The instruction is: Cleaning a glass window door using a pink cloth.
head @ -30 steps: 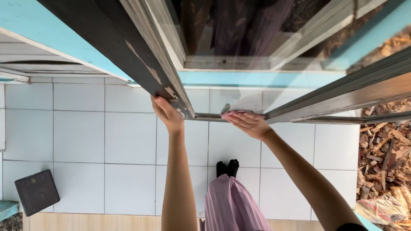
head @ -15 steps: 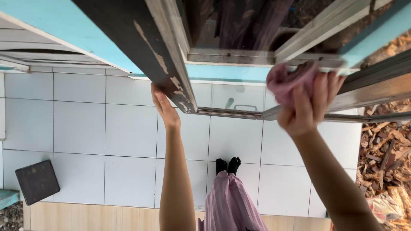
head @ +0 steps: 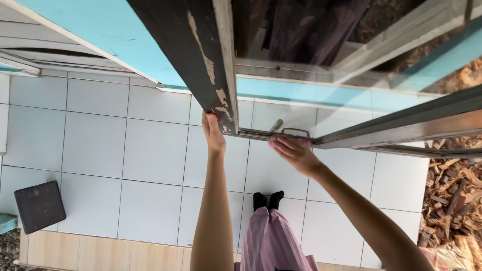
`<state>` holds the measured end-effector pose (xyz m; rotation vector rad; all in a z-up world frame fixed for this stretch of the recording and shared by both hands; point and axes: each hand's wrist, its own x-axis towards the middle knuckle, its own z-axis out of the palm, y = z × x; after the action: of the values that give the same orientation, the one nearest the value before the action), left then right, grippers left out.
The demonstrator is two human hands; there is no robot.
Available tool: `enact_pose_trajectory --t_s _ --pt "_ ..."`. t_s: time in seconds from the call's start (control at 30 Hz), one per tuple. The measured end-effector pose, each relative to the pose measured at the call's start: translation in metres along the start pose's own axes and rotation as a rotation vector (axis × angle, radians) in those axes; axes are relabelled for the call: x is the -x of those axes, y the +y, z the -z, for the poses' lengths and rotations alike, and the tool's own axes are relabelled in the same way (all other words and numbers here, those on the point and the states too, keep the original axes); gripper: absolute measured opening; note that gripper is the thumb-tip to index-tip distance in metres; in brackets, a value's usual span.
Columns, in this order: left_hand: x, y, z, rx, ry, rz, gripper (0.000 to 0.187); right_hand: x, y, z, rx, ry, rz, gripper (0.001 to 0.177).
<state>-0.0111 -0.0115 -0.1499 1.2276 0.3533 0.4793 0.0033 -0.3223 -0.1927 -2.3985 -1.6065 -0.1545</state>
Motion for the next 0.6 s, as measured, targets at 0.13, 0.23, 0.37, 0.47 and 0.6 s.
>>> enact_pose_trajectory --t_s 0.13,0.23,0.37,0.47,0.6 --pt "0.006 -0.008 0.003 0.013 0.013 0.007 0.086 -0.050 -0.027 0.091 -0.069 0.200 0.074 0.049" --pt "0.008 0.008 -0.005 -0.006 0.053 0.053 0.089 -0.088 -0.018 0.121 0.093 0.550 0.108 0.044" --pt "0.004 0.013 -0.009 0.044 0.026 0.024 0.086 -0.128 -0.003 0.113 0.511 0.563 0.002 0.043" --pt "-0.001 0.018 -0.013 0.062 0.008 -0.009 0.084 -0.129 -0.009 0.084 0.583 0.384 0.096 0.050" --pt "0.002 -0.001 -0.005 0.068 0.012 -0.026 0.083 -0.095 -0.020 0.022 0.358 -0.177 0.178 0.058"
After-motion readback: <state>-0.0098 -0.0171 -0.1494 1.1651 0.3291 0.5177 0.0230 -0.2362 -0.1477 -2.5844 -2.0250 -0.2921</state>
